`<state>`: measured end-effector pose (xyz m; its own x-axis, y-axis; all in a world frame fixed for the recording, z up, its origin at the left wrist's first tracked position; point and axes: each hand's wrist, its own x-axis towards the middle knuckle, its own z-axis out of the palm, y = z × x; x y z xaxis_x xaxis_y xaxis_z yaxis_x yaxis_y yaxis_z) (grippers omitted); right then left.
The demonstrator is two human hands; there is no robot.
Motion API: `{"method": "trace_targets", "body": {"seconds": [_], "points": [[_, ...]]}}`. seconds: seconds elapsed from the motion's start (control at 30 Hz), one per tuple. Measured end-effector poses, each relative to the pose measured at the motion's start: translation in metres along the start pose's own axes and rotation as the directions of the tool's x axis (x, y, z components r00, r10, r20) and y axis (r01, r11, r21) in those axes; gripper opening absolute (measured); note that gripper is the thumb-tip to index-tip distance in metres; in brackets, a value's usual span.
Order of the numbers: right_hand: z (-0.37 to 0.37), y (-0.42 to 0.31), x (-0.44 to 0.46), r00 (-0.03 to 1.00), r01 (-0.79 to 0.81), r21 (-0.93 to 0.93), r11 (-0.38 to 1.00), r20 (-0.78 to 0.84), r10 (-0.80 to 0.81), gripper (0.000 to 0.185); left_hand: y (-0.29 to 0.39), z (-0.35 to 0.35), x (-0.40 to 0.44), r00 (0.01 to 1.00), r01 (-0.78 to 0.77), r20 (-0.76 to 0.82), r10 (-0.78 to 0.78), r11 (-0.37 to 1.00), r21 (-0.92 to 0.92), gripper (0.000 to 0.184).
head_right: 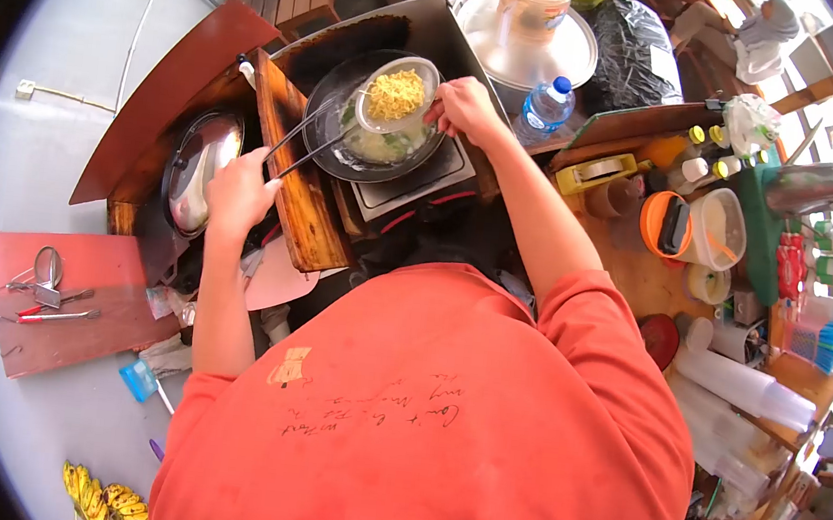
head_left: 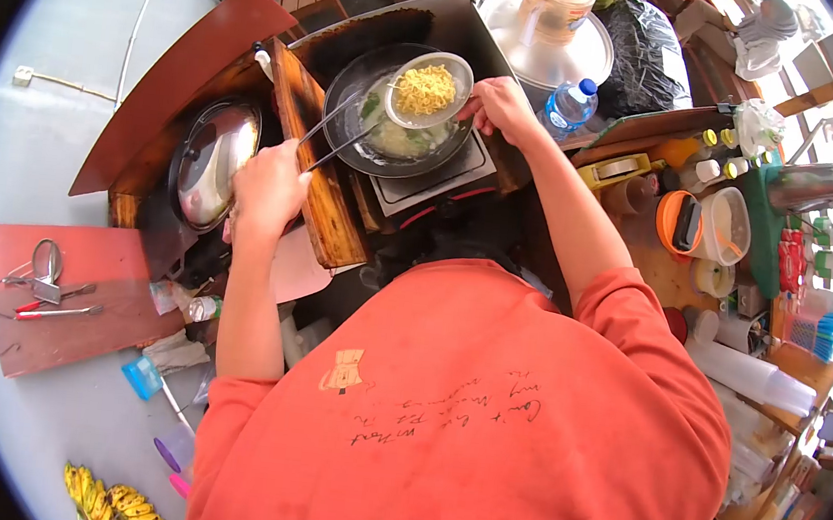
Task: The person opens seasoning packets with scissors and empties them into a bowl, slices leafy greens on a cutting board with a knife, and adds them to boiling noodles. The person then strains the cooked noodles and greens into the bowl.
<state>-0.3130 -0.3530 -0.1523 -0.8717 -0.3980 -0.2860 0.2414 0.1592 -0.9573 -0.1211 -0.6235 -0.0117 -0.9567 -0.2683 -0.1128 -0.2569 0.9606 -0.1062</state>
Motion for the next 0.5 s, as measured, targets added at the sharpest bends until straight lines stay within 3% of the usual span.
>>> {"method": "trace_targets", "body": {"seconds": [0.17,0.3,0.33,0.37,0.4,0.43,0.47,0.5], "points": [[-0.019,-0.033,-0.018,0.999,-0.027,-0.007,1.000,0.018,0.027,0.031,0.004,0.040,0.036,0.987,-0.078,-0.149,0.056,0.986,-0.146,0.035],[-0.022,-0.027,-0.029,0.999,-0.051,-0.165,0.985,-0.011,0.050,0.034,-0.002,0.020,0.036,0.963,-0.157,-0.257,0.077,0.938,-0.309,0.027],[-0.019,-0.025,-0.035,0.998,-0.057,-0.178,0.982,-0.044,0.050,0.037,-0.001,0.010,0.031,0.955,-0.184,-0.278,0.101,0.939,-0.292,0.028],[-0.021,0.014,-0.013,0.999,0.039,-0.010,0.999,0.013,-0.039,0.030,-0.003,0.003,0.026,0.931,-0.262,-0.321,0.172,0.928,-0.265,0.027],[-0.017,0.026,-0.013,0.991,0.126,0.026,0.992,0.037,-0.127,0.027,0.000,-0.003,0.020,0.929,-0.267,-0.324,0.178,0.930,-0.254,0.027],[-0.004,0.010,-0.029,0.997,0.010,-0.190,0.982,-0.075,-0.025,0.025,-0.002,-0.004,0.017,0.898,-0.334,-0.372,0.235,0.915,-0.228,0.028],[0.003,0.029,-0.018,0.997,0.023,-0.127,0.992,-0.066,-0.031,0.023,0.002,-0.010,0.011,0.892,-0.363,-0.368,0.263,0.902,-0.234,0.029],[0.010,0.033,-0.019,0.998,0.044,-0.188,0.981,-0.044,-0.054,0.023,0.005,-0.016,0.006,0.881,-0.378,-0.383,0.278,0.900,-0.217,0.029]]}}
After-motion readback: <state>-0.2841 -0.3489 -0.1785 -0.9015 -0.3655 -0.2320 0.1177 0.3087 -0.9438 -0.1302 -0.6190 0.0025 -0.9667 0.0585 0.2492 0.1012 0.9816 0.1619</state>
